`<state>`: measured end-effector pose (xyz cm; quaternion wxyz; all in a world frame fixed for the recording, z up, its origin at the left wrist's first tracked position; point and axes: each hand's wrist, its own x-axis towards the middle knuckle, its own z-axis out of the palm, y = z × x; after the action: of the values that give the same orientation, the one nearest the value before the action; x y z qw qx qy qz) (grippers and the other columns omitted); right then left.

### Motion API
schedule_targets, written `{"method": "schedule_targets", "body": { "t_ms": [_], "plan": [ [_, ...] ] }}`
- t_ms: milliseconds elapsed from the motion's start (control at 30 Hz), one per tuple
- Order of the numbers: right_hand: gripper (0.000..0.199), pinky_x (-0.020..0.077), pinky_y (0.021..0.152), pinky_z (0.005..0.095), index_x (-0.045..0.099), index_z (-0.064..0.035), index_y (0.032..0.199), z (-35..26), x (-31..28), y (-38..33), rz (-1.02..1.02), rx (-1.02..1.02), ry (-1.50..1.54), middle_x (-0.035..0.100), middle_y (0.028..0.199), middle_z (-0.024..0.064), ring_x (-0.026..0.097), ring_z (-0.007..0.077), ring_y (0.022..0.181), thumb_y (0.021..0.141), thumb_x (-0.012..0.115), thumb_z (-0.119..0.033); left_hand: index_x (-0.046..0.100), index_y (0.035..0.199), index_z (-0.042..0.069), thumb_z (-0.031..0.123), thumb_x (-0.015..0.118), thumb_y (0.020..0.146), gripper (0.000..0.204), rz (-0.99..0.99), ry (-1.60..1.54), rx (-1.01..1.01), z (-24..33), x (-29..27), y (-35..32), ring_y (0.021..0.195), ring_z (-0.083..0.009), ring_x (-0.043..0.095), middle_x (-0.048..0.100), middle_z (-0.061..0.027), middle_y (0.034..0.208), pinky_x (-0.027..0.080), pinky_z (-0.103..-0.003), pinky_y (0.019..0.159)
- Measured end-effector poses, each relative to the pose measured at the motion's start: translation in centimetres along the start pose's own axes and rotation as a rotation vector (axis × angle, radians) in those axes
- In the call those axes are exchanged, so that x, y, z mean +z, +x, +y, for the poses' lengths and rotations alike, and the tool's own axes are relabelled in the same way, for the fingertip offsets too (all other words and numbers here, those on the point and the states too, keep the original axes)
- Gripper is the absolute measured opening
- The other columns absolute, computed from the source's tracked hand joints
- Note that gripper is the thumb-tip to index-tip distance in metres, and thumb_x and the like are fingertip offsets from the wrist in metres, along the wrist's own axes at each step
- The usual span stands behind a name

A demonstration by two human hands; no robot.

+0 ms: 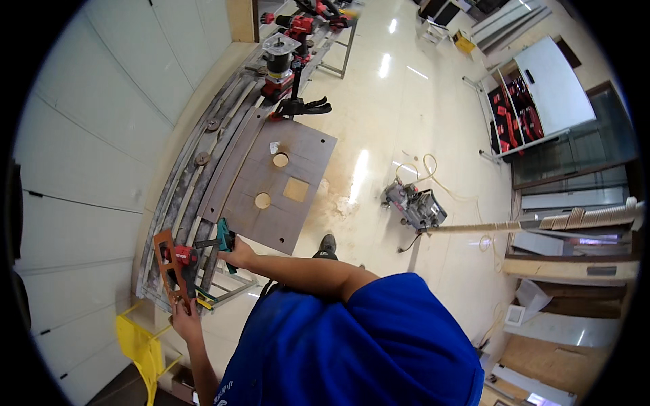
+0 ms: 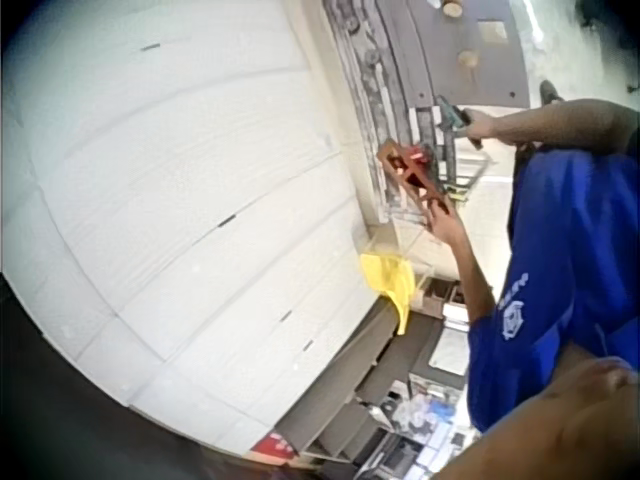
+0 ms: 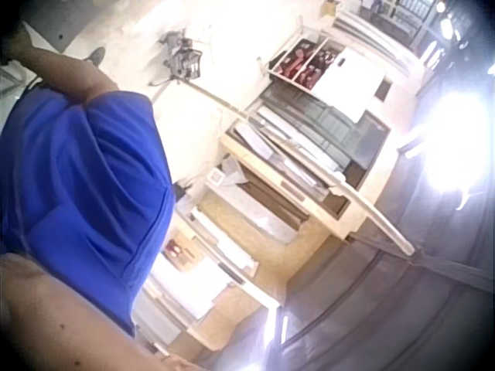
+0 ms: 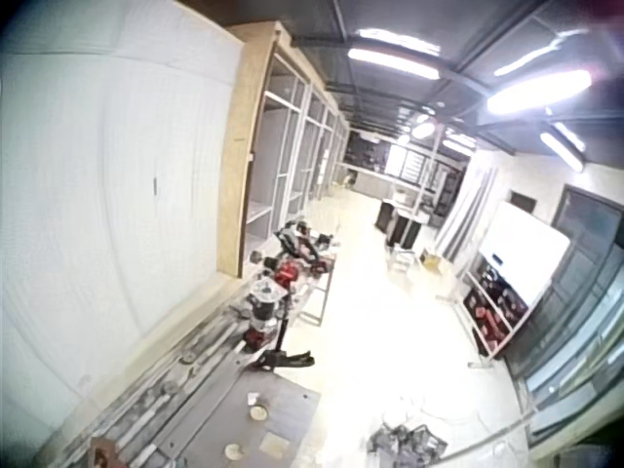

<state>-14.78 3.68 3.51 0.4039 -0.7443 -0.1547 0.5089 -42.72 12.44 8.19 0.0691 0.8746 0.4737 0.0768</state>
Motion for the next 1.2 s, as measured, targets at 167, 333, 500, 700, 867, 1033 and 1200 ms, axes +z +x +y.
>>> {"method": "schedule_targets", "body": {
  "t_ms": [167,333,500,700,867,1033,1200],
  "plan": [
    [0.075,0.0492,0.085,0.0424,0.047,0.0032,0.122,2.8,1.2,0.7,0.018,-0.148,-0.028,0.063,0.105,0.0227,0.063,0.0352,0.098,0.073,0.075,-0.045,0.065,0.098,0.009,0.035,0.073,0.083,0.031,0.08,0.032,0.076,0.6,0.5,0.2,0.085,-0.0331,0.063,0.064,-0.01,0.091,0.046,-0.048,0.078],
    [0.071,0.0475,0.094,0.0397,0.049,0.0007,0.127,3.6,-0.3,-1.1,0.052,-0.198,0.013,0.062,0.119,0.0217,0.062,0.0345,0.108,0.076,0.074,-0.043,0.064,0.096,0.007,0.031,0.075,0.08,0.032,-0.072,0.027,0.02,0.5,-0.1,1.3,0.094,-0.0328,0.059,0.059,-0.0106,0.094,0.047,-0.047,0.082],
    [0.076,0.0481,0.094,0.0392,0.049,0.0061,0.124,1.9,0.5,-1.0,0.124,-0.181,-0.001,0.062,0.117,0.0234,0.063,0.0328,0.107,0.074,0.074,-0.045,0.063,0.093,0.007,0.028,0.077,0.081,0.028,-0.023,0.037,0.059,-0.4,0.5,1.0,0.087,-0.029,0.061,0.061,-0.007,0.094,0.045,-0.044,0.082],
    [0.075,0.0486,0.089,0.0358,0.051,0.006,0.116,1.2,0.5,1.3,0.045,-0.064,0.07,0.062,0.107,0.02,0.061,0.0269,0.1,0.071,0.079,-0.047,0.064,0.095,0.005,0.027,0.077,0.081,0.03,0.002,-0.011,0.134,0.2,0.5,1.5,0.085,-0.0289,0.062,0.061,-0.008,0.09,0.047,-0.042,0.078],
    [0.081,0.0492,0.089,0.0365,0.048,0.0078,0.119,0.1,0.5,0.1,0.068,-0.064,0.116,0.061,0.11,0.0202,0.061,0.027,0.102,0.07,0.08,-0.047,0.063,0.094,0.003,0.026,0.076,0.081,0.03,0.009,-0.08,0.113,0.2,0.3,1.4,0.08,-0.0293,0.063,0.061,-0.0098,0.089,0.049,-0.042,0.074],
    [0.079,0.0516,0.081,0.0352,0.048,0.0059,0.122,1.7,1.2,1.0,0.069,-0.023,0.234,0.062,0.104,0.0154,0.062,0.0231,0.094,0.069,0.081,-0.043,0.063,0.092,0.002,0.025,0.077,0.08,0.03,-0.032,-0.115,0.103,0.8,-0.2,1.9,0.08,-0.0294,0.063,0.061,-0.0103,0.09,0.05,-0.041,0.073],
    [0.061,0.0514,0.065,0.0332,0.057,0.0011,0.11,-0.5,0.5,-1.4,0.097,-0.022,0.196,0.063,0.085,0.0082,0.06,0.016,0.073,0.071,0.08,-0.039,0.062,0.097,0.002,0.025,0.077,0.079,0.033,-0.017,-0.168,0.097,0.9,-0.9,1.7,0.079,-0.0296,0.063,0.061,-0.0111,0.09,0.05,-0.042,0.073]
  ]
}}
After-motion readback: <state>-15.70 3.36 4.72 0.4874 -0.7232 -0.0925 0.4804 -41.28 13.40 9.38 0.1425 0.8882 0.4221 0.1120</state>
